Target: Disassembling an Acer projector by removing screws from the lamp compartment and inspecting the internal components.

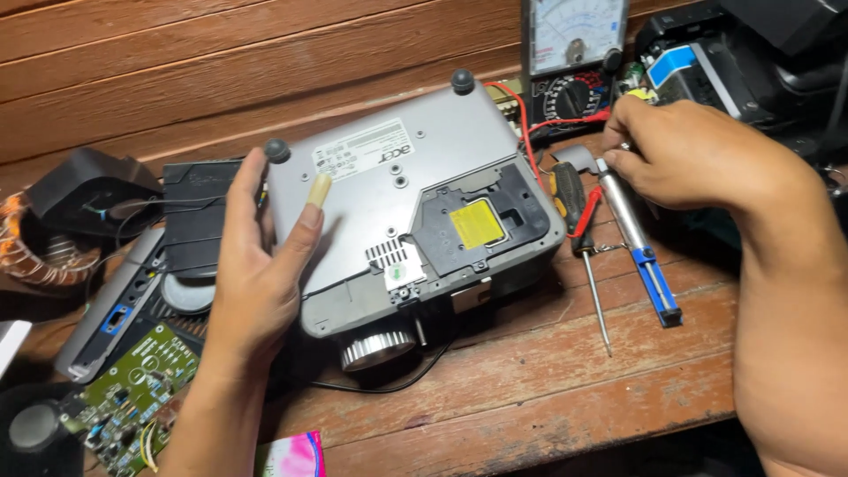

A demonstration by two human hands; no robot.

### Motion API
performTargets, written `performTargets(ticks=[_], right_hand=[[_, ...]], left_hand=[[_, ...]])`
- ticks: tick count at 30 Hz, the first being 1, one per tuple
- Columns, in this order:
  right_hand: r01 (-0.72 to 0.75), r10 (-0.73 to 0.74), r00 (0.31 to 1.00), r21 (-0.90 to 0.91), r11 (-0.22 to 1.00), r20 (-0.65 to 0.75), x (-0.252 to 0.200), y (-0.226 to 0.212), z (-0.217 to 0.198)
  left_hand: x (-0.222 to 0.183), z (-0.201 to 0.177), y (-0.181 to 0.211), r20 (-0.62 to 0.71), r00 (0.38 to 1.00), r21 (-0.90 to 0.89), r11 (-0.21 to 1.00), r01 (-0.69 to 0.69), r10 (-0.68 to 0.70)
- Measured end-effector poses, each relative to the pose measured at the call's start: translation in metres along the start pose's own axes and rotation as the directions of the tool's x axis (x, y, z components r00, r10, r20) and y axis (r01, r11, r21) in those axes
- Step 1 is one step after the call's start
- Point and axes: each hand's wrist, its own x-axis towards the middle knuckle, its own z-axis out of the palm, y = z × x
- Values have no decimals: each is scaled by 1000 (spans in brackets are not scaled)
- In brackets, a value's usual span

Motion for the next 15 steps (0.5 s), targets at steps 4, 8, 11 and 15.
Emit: performTargets(ticks=[4,8,11,15], right_hand=[[-35,35,999,-81,996,6,2,0,3],[-76,84,996,-177,981,38,4,2,5],[-66,75,996,-198,978,37,6,4,7],[-100,113,992,-199,975,55,1,-3,2]], left_hand=[[1,0,3,-27,1000,23,1000,-4,5],[1,-2,-5,-4,1000,4,1000,-26,26],[1,-2,-4,-3,1000,-7,1000,-19,19],[1,-1,-4,0,999,-6,999,-32,32]])
